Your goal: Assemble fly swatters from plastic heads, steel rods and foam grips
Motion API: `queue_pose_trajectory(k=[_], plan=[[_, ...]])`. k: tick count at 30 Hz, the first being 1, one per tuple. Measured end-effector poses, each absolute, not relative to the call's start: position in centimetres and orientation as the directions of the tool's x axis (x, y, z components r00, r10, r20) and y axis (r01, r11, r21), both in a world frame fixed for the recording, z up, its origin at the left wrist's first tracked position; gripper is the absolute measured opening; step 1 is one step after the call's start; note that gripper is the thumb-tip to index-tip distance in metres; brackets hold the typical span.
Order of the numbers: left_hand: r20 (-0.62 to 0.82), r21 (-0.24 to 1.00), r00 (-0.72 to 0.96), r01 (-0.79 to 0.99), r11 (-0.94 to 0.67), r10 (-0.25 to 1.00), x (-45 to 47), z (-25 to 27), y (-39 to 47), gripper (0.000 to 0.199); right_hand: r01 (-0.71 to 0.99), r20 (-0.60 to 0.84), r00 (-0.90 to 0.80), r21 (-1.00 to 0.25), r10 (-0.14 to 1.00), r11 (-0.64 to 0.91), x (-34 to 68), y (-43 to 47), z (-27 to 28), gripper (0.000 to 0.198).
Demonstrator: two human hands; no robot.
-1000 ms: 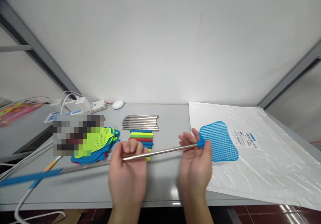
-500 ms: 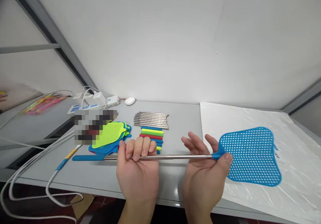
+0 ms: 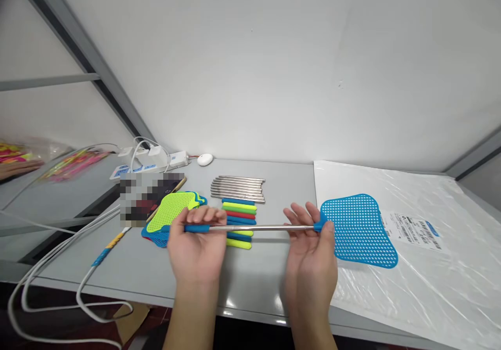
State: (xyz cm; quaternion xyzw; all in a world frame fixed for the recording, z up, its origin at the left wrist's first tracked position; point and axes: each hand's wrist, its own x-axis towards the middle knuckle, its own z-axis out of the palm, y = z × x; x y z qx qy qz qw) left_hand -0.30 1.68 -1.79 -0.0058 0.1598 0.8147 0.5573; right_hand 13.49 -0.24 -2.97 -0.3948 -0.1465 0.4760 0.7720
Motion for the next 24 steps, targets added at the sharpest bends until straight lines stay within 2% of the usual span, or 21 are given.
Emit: queue_pose_trajectory(k=[5,8,12,15,17,19,21,22,24], plan=[[-0.095,0.267,-0.460,-0.866,-0.422,0.883,-1.3,-1.0,1.2,0.041,-0.562,-0.123,0.582,-0.775,0.804,0.289,13.4,-0.3,-2.5,0.038],[-0.099,0.284,-0.487,-0.849,-0.444,0.868,1.6,-0.9,0.8,0.045,-0.568,-0.130,0.576,-0.774,0.807,0.281,12.0,-0.8,-2.4,0.038],[-0.146,0.280,-0.345,-0.913,-0.295,0.927,5.7,-1.0,0.5,0.044,-0.696,-0.229,0.368,-0.711,0.901,0.103,10.5,-1.5,-2.8,0.042],[-0.162,0.248,-0.278,-0.940,-0.234,0.947,6.4,-1.6,0.8,0.039,-0.685,-0.194,0.324,-0.724,0.926,0.088,10.7,-1.5,-3.2,0.044],[-0.209,0.273,-0.248,-0.944,-0.187,0.946,5.7,-2.1,1.2,0.035,-0.654,-0.145,0.318,-0.749,0.937,0.106,11.4,-1.3,-3.2,0.045],[-0.249,0.370,-0.240,-0.919,-0.137,0.938,4.5,-2.6,1.4,0.029,-0.629,-0.125,0.338,-0.767,0.933,0.125,12.5,-1.0,-3.0,0.044],[-0.202,0.568,-0.226,-0.820,-0.074,0.953,3.3,-2.8,1.1,0.025,-0.598,-0.105,0.414,-0.780,0.904,0.183,13.7,-0.8,-2.8,0.040],[-0.142,0.696,-0.189,-0.717,-0.038,0.972,2.8,-2.8,0.8,0.024,-0.573,-0.085,0.464,-0.788,0.882,0.226,14.2,-0.7,-2.6,0.038],[-0.029,0.914,-0.035,-0.405,0.013,0.999,2.4,-2.6,0.0,0.021,-0.488,-0.022,0.541,-0.822,0.841,0.293,14.9,-0.7,-2.4,0.036]])
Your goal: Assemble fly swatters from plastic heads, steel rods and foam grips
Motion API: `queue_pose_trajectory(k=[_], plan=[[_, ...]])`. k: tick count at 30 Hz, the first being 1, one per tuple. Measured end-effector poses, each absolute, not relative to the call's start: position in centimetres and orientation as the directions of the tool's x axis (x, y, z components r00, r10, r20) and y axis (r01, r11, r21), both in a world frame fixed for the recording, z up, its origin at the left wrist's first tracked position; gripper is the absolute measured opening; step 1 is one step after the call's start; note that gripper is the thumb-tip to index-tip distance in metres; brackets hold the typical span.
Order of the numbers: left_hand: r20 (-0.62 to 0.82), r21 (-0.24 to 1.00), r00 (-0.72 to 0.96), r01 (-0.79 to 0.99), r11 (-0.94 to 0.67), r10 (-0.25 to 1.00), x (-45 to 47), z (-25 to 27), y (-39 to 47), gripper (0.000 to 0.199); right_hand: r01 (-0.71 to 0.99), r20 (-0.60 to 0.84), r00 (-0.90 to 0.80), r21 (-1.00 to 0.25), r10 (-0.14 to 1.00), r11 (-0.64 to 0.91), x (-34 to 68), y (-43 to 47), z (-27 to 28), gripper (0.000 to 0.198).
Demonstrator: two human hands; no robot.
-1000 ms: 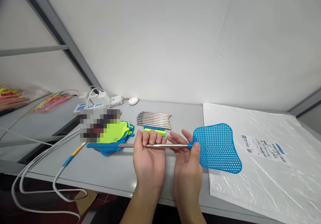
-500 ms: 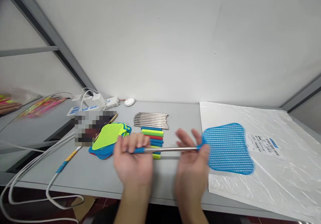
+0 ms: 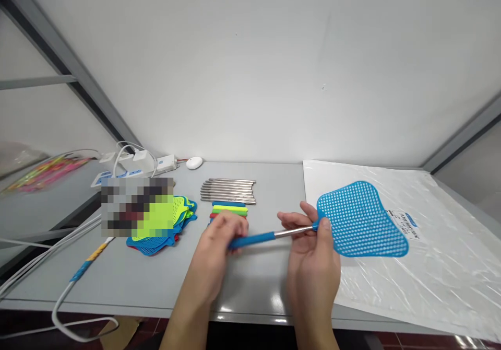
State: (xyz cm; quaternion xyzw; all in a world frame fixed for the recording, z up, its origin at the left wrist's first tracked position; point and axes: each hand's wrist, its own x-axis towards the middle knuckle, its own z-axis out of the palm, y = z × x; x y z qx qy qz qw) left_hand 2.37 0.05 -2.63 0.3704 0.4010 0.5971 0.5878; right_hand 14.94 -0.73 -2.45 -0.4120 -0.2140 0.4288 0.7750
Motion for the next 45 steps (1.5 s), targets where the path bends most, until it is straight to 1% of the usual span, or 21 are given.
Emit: queue_pose_trajectory(k=[2,3,4,6,8,10,12,16,19,22,24,26,27,29,31,33,35,37,40,43,45], plan=[[0.006,0.993,0.116,-0.120,0.008,0.993,2.9,-2.4,-0.8,0.019,-0.357,0.044,0.543,-0.892,0.839,0.278,15.1,-1.0,-2.4,0.038],[0.005,0.999,0.157,-0.053,0.003,0.988,3.6,-2.2,-1.1,0.020,-0.289,0.063,0.514,-0.926,0.855,0.242,14.9,-1.1,-2.3,0.039],[0.005,0.999,0.167,-0.040,0.002,0.986,4.4,-2.1,-1.4,0.022,-0.227,0.073,0.472,-0.953,0.878,0.202,14.7,-1.3,-2.3,0.039],[-0.012,0.991,0.148,-0.131,0.032,0.989,6.1,-1.9,-1.7,0.028,-0.118,0.092,0.386,-0.982,0.918,0.148,14.3,-1.6,-2.2,0.040],[-0.100,0.945,0.140,-0.295,0.138,0.985,7.4,-1.9,-1.8,0.033,-0.046,0.103,0.293,-0.991,0.951,0.122,14.3,-1.7,-2.2,0.043],[-0.218,0.843,0.207,-0.453,0.291,0.954,8.0,-2.1,-1.8,0.043,-0.029,0.063,0.196,-0.997,0.979,0.070,14.7,-1.7,-2.2,0.045],[-0.284,0.739,0.285,-0.543,0.398,0.916,8.2,-2.5,-1.8,0.055,-0.056,0.022,0.133,-0.998,0.991,0.030,15.3,-1.6,-2.5,0.043],[-0.306,0.694,0.275,-0.591,0.411,0.911,8.3,-3.1,-1.9,0.060,-0.062,0.068,0.209,-0.995,0.976,0.082,16.1,-1.5,-2.9,0.032],[-0.321,0.676,0.280,-0.601,0.426,0.905,8.8,-3.2,-1.8,0.059,-0.069,-0.045,0.239,-0.997,0.970,-0.029,16.0,-1.6,-2.7,0.039],[-0.322,0.685,0.278,-0.592,0.425,0.905,9.0,-3.3,-1.7,0.061,-0.074,-0.135,0.202,-0.990,0.970,-0.122,15.9,-1.6,-2.6,0.045],[-0.312,0.722,0.298,-0.542,0.429,0.902,8.7,-3.3,-1.5,0.061,-0.083,-0.148,0.170,-0.987,0.974,-0.136,16.1,-1.4,-2.9,0.045],[-0.271,0.821,0.312,-0.419,0.388,0.911,8.0,-3.3,-1.4,0.057,-0.061,-0.104,0.192,-0.994,0.976,-0.094,16.4,-1.1,-3.2,0.041],[-0.224,0.891,0.301,-0.323,0.320,0.927,7.5,-3.4,-1.4,0.053,-0.026,-0.056,0.233,-0.998,0.971,-0.052,16.6,-0.9,-3.3,0.038],[-0.078,0.992,0.283,-0.076,0.103,0.956,6.7,-3.4,-1.4,0.043,0.070,0.046,0.351,-0.997,0.935,0.023,17.0,-0.6,-3.4,0.034],[0.066,0.985,0.297,0.131,-0.109,0.953,5.8,-3.6,-1.5,0.033,0.205,0.108,0.461,-0.979,0.881,0.013,17.6,-0.2,-3.3,0.033],[0.168,0.946,0.285,0.222,-0.235,0.944,5.0,-3.7,-1.7,0.025,0.390,0.146,0.502,-0.918,0.852,-0.072,18.3,0.3,-3.1,0.031],[0.268,0.912,0.244,0.248,-0.327,0.932,4.0,-3.9,-1.8,0.021,0.594,0.161,0.450,-0.788,0.878,-0.160,19.0,1.2,-3.0,0.029],[0.371,0.864,0.213,0.277,-0.420,0.904,2.6,-4.1,-1.8,0.020,0.734,0.107,0.370,-0.643,0.923,-0.220,19.4,2.3,-2.9,0.026],[0.455,0.804,0.136,0.362,-0.472,0.880,-0.4,-4.4,-1.7,0.019,0.846,-0.003,0.296,-0.464,0.955,-0.263,19.8,4.4,-3.1,0.022],[0.477,0.778,0.015,0.458,-0.430,0.879,-3.4,-4.8,-1.5,0.019,0.916,-0.035,0.252,-0.314,0.967,-0.250,19.7,5.9,-3.5,0.024],[0.493,0.757,-0.035,0.510,-0.409,0.869,-4.8,-5.0,-1.4,0.019,0.938,-0.039,0.226,-0.263,0.973,-0.228,19.4,6.5,-3.8,0.022]])
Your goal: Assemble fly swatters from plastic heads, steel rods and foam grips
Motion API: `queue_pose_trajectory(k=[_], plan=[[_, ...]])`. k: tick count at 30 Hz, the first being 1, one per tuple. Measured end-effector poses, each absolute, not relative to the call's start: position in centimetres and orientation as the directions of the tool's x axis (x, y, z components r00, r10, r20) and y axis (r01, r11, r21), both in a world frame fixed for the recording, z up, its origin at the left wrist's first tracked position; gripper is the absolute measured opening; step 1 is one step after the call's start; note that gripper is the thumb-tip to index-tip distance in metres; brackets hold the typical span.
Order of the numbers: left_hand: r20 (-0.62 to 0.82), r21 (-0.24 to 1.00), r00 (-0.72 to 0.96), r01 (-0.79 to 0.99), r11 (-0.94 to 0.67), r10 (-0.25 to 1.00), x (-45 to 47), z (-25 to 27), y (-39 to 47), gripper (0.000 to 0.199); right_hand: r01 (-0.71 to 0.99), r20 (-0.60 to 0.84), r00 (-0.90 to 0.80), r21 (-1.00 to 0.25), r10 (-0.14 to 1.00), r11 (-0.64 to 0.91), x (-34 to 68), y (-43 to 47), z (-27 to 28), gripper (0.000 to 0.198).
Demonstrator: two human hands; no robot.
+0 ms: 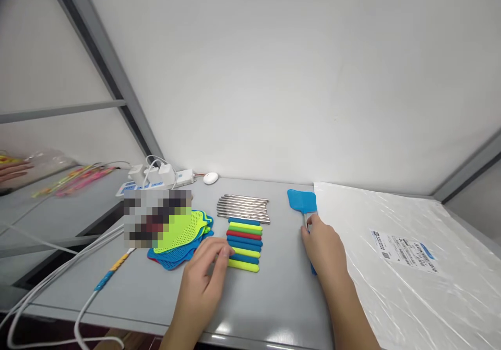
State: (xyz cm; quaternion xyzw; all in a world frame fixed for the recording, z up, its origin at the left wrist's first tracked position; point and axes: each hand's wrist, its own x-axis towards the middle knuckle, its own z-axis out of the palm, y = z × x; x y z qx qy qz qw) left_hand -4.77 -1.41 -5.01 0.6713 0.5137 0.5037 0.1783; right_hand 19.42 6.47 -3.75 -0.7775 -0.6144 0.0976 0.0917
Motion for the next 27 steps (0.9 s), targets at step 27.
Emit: queue_pose_trajectory(k=[27], plan=[[0.333,0.578,0.058,0.776,-0.253,0.941,-4.3,-6.0,-2.6,0.007,0.888,0.057,-0.416,-0.188,0.908,0.419,9.2,19.5,-2.2,0.022]])
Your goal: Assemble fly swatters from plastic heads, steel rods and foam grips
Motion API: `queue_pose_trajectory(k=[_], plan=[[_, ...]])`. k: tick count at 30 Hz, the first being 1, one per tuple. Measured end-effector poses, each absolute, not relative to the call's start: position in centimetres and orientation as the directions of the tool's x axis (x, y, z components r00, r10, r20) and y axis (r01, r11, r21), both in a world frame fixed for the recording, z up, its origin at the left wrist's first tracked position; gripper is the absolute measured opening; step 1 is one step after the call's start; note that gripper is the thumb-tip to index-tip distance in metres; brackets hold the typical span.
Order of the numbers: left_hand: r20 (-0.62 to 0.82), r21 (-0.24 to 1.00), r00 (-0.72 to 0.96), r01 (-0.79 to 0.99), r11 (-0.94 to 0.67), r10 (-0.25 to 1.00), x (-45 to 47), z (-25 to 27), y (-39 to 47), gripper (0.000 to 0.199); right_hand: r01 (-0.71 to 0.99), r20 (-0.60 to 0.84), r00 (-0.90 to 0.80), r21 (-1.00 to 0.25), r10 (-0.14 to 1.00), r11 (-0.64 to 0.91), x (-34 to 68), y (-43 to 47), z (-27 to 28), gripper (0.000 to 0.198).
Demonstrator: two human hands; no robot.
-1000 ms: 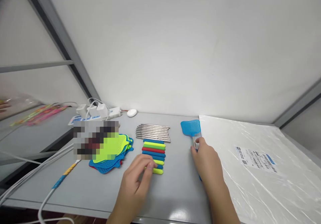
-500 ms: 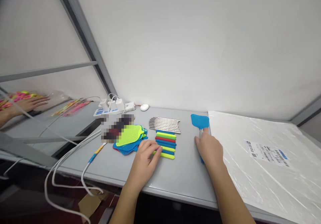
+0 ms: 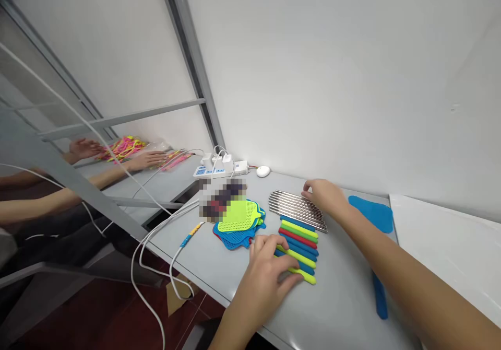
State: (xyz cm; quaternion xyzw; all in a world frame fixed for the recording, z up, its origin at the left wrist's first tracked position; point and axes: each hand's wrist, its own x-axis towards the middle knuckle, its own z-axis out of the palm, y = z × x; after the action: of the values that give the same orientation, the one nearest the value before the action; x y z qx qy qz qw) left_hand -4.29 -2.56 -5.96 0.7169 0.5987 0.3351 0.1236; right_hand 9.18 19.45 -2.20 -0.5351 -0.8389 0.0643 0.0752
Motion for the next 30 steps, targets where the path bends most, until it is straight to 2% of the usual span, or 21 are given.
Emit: queue_pose_trajectory(k=[5,10,14,16,18,20,21,22,24,26,28,30], plan=[[0.324,0.536,0.136,0.789,-0.300,0.936,-4.1,-6.4,-2.5,0.006,0.855,-0.018,-0.496,-0.183,0.868,0.485,9.3,21.1,-3.7,0.022],[0.276,0.557,0.219,0.757,-0.342,0.936,-4.1,-6.1,-2.3,0.011,0.810,-0.004,-0.577,-0.132,0.816,0.572,9.2,21.5,-3.9,0.020],[0.308,0.711,0.244,0.584,-0.393,0.920,-4.3,-5.1,-2.5,0.009,0.777,0.057,-0.623,-0.071,0.780,0.626,9.0,20.9,-3.0,0.019],[0.283,0.828,0.210,0.439,-0.349,0.936,-4.3,-4.7,-2.8,0.012,0.786,0.110,-0.609,-0.055,0.786,0.616,9.6,20.3,-2.0,0.021],[0.195,0.912,0.181,0.329,-0.246,0.964,-4.2,-4.4,-2.8,0.015,0.810,0.169,-0.571,-0.048,0.804,0.585,11.0,19.4,-0.6,0.025],[0.128,0.960,0.119,0.235,-0.153,0.985,-3.7,-4.2,-2.6,0.018,0.845,0.222,-0.492,-0.109,0.842,0.523,13.0,17.8,0.8,0.026],[0.127,0.976,0.071,0.167,-0.137,0.989,-3.4,-4.1,-2.3,0.019,0.856,0.247,-0.434,-0.186,0.867,0.482,14.1,16.8,1.5,0.026],[0.136,0.987,0.020,0.079,-0.137,0.991,-2.9,-4.1,-2.1,0.020,0.832,0.267,-0.342,-0.359,0.901,0.422,15.2,15.4,2.1,0.023],[0.134,0.981,-0.040,-0.136,-0.138,0.990,-1.9,-4.1,-1.6,0.022,0.610,0.302,-0.195,-0.707,0.933,0.357,17.1,12.0,2.9,0.017],[0.071,0.934,-0.018,-0.348,-0.073,0.997,-0.9,-4.1,-1.5,0.023,0.220,0.269,-0.087,-0.934,0.959,0.281,18.5,8.2,3.4,0.017],[-0.033,0.839,0.038,-0.542,0.048,0.999,-0.1,-4.3,-1.7,0.024,-0.140,0.126,-0.069,-0.983,0.990,0.116,19.2,4.7,3.6,0.020],[-0.129,0.694,0.070,-0.706,0.141,0.989,0.2,-4.7,-2.2,0.027,-0.404,0.052,-0.042,-0.914,0.998,0.031,19.4,2.2,3.5,0.025]])
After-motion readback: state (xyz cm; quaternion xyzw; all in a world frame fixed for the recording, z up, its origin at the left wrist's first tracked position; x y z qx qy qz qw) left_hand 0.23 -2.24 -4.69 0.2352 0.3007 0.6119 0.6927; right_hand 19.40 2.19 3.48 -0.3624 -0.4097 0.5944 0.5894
